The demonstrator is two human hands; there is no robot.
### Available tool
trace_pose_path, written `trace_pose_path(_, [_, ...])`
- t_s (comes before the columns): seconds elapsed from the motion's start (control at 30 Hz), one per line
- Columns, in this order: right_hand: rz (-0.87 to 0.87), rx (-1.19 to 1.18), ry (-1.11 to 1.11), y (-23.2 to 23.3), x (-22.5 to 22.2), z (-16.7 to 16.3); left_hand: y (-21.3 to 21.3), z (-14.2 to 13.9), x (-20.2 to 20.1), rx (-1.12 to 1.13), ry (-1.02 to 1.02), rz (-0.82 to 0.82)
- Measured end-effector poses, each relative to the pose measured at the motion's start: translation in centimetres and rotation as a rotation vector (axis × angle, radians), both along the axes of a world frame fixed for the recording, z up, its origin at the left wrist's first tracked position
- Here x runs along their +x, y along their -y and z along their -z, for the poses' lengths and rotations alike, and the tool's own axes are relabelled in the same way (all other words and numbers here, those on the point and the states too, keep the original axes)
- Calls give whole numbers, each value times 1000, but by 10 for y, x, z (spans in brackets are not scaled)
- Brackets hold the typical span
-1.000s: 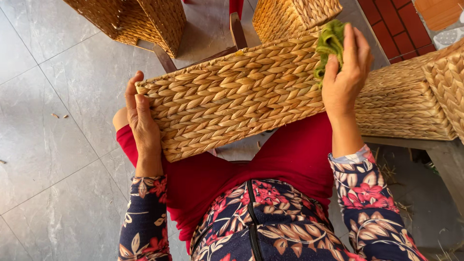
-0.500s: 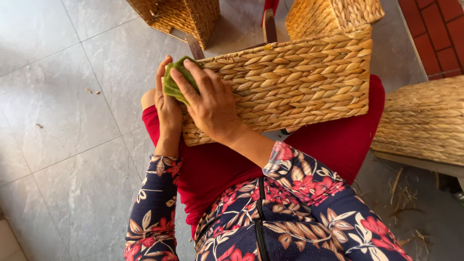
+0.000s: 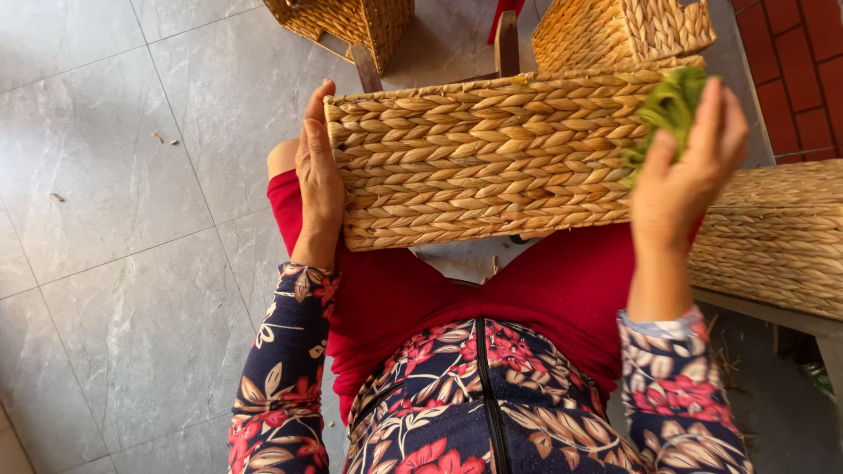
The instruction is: The person sits on the floor with a woven water-hyacinth basket on their lap and wipes its exterior and interior with a green cloth. They briefly use scissors to trim stray fibers from the basket, then continue wiping the outside and inside surfaces before setting the basket aside.
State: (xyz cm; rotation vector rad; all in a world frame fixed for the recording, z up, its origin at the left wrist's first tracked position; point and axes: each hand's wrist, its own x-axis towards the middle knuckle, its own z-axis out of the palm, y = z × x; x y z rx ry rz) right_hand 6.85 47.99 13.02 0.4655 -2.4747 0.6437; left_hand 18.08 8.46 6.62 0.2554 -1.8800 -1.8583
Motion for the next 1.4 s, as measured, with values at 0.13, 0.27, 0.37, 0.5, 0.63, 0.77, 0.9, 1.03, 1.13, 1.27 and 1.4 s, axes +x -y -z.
trace_pose_path(0.13, [-190,-5,-47,104,33,13,2,-1,2,48,-16,15])
trace_pose_path(0.27, [-486,29,-9,213,78,5,5,-5,2,203,211,-55])
trace_pose_path(0.37, [-614,10,63,243,90,-7,6,-7,1,305,44,35])
trace_pose_path(0.5, [-675,71,-2,208,67,-3,6,-6,4,17,15,11])
trace_pose_path(0.63, [-354,140,-61,109,26,13,3,-3,6,25,-13,19])
trace_pose_path(0.77, [17,188,-51,1,-14,4,0,-3,4,8,-12,17])
trace_pose_path(0.9, [29,14,18,-33,0,4,1,-2,6,-1,-27,30])
trace_pose_path(1.03, [-129,76,42,37,42,12,4,1,9,32,-24,27])
trace_pose_path(1.13, [-381,23,40,113,86,6,7,5,8,38,-33,37])
trace_pose_path(1.27, [-664,-7,75,199,124,-4,15,9,5,69,-88,66])
trace_pose_path(1.4, [-734,46,134,200,127,-9,19,9,7,83,-132,84])
